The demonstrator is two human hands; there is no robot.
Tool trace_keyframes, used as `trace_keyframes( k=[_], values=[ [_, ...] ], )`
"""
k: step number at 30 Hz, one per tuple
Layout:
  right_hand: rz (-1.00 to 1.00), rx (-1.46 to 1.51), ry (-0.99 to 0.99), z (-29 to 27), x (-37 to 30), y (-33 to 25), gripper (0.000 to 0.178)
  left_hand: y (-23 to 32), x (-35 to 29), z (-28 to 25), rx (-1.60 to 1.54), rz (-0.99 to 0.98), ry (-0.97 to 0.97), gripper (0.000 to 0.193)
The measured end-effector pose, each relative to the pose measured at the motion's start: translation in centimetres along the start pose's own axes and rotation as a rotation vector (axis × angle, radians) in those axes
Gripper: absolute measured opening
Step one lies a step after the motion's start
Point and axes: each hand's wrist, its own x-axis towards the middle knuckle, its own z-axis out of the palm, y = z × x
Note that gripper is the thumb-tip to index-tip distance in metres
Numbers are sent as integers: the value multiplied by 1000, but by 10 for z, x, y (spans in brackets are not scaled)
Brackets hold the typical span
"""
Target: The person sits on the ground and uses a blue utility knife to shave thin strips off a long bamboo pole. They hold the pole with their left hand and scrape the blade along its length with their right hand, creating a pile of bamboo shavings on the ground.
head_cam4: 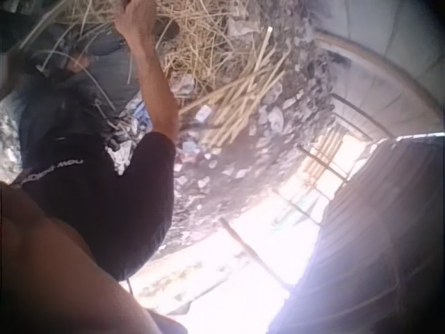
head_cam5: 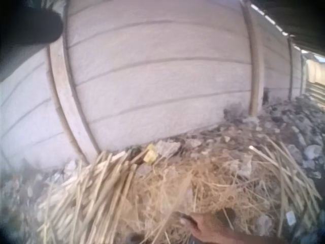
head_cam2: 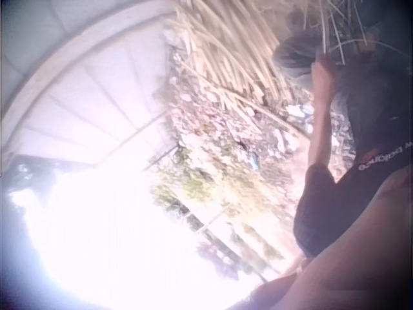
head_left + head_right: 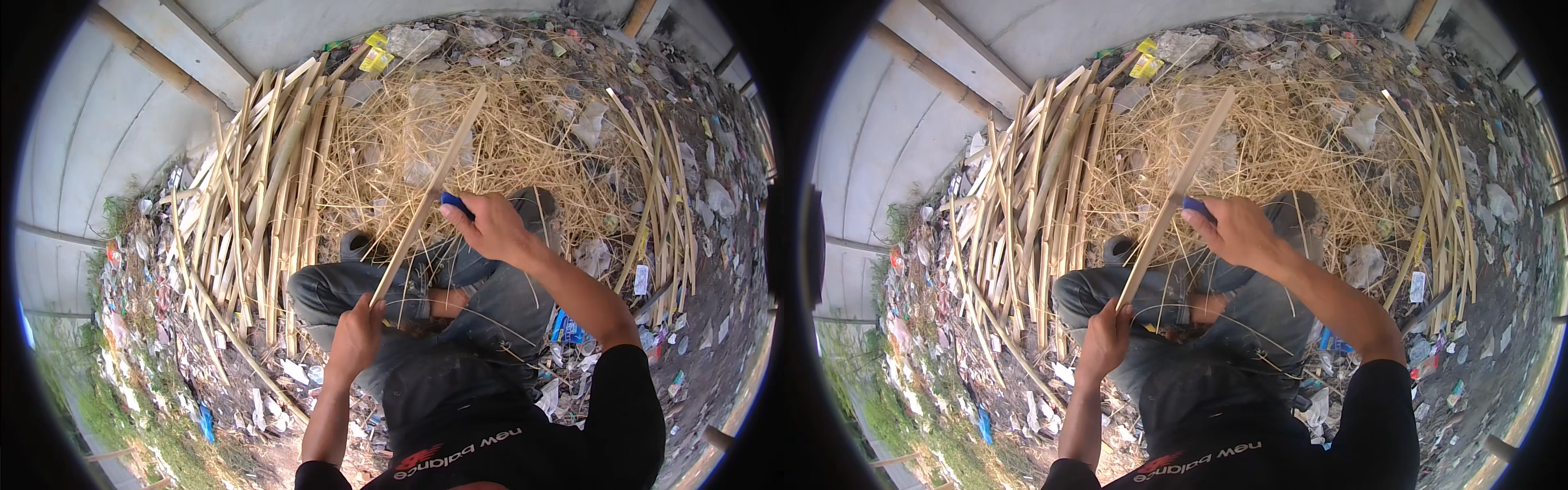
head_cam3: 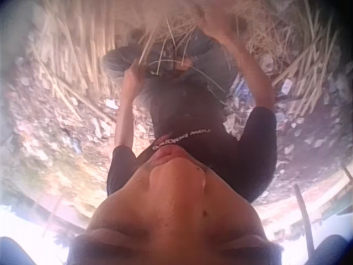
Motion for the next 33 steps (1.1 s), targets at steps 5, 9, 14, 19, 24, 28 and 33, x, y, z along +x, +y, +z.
trace_keyframes(
  k=[5, 9, 14, 19, 24, 28, 33],
  values=[
    [-55, -112, -197, 28, -17, -36, 54, 7, 6, 8, 59, 42, 49, 24],
    [236, -83, -9, -1, 19, 21, 60, 2, -12, 2, 237, -30, -9, 23],
    [163, -66, -143, 0, 2, -3, 61, -1, -17, 3, 296, -45, -17, 23],
    [-31, -143, -250, 35, -28, -23, 60, -6, -11, 15, 320, 9, 0, 22],
    [527, -94, 163, -44, 27, 128, 74, -31, -46, -2, 428, -46, -11, 14],
    [426, -76, 385, -38, 20, 117, 71, -28, -42, -2, 349, -14, 57, 15],
    [361, 173, 353, -25, 11, 75, 62, -12, -18, 0, 214, -60, 69, 27]
  ],
)
